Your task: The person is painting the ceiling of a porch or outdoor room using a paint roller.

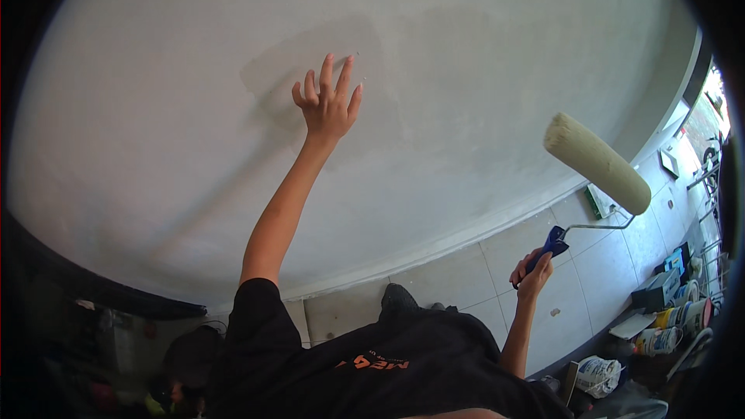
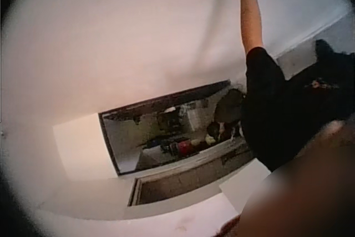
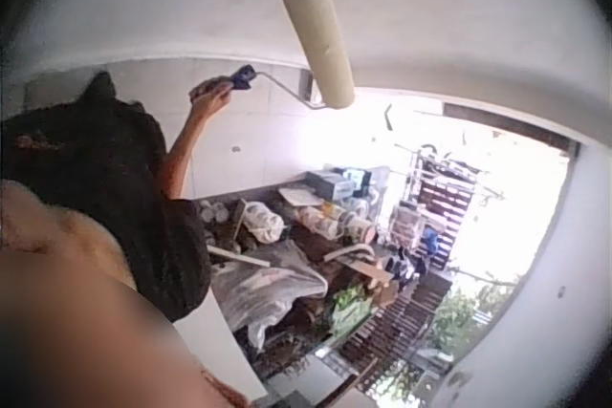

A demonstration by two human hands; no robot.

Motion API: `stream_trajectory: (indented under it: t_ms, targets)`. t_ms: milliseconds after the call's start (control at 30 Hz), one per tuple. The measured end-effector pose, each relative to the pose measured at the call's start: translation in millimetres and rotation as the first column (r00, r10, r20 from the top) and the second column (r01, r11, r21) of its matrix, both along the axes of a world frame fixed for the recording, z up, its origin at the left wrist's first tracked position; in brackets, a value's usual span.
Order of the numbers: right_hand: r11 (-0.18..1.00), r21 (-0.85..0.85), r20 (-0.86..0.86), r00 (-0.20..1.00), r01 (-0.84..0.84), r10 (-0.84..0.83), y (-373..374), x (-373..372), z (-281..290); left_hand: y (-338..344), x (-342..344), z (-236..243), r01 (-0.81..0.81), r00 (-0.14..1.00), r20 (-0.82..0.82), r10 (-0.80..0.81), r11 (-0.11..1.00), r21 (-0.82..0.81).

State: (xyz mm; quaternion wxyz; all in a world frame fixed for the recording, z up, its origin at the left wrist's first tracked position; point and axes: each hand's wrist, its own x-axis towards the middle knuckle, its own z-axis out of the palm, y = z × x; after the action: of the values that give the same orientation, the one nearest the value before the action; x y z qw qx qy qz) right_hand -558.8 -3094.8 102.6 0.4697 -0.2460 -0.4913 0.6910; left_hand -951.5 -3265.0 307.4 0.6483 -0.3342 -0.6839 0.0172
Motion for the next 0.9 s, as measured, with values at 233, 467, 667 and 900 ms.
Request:
stream_trajectory:
  t_ms: [233,467,667,900]
  targets:
    - [0.993,-0.091,-0.013,0.997,0.079,-0.080,-4.6,10.9,-8.7,9.7,-11.3,-11.1,0.043,0.997,0.067,-0.047,0.998,0.051]
    - [0.983,-0.110,0.041,0.989,0.147,-0.144,-5.5,16.3,-19.6,8.0,-26.2,-16.3,0.007,0.997,0.080,-0.011,0.998,0.056]
    - [0.982,-0.100,0.095,0.984,0.160,-0.151,-5.9,17.5,-16.6,7.2,-26.6,-13.2,0.045,0.997,0.060,-0.050,0.996,0.077]
    - [0.994,-0.042,0.076,0.993,0.098,-0.095,-2.9,23.7,-33.0,19.2,-18.9,-5.0,0.096,0.985,0.133,-0.113,0.987,0.126]
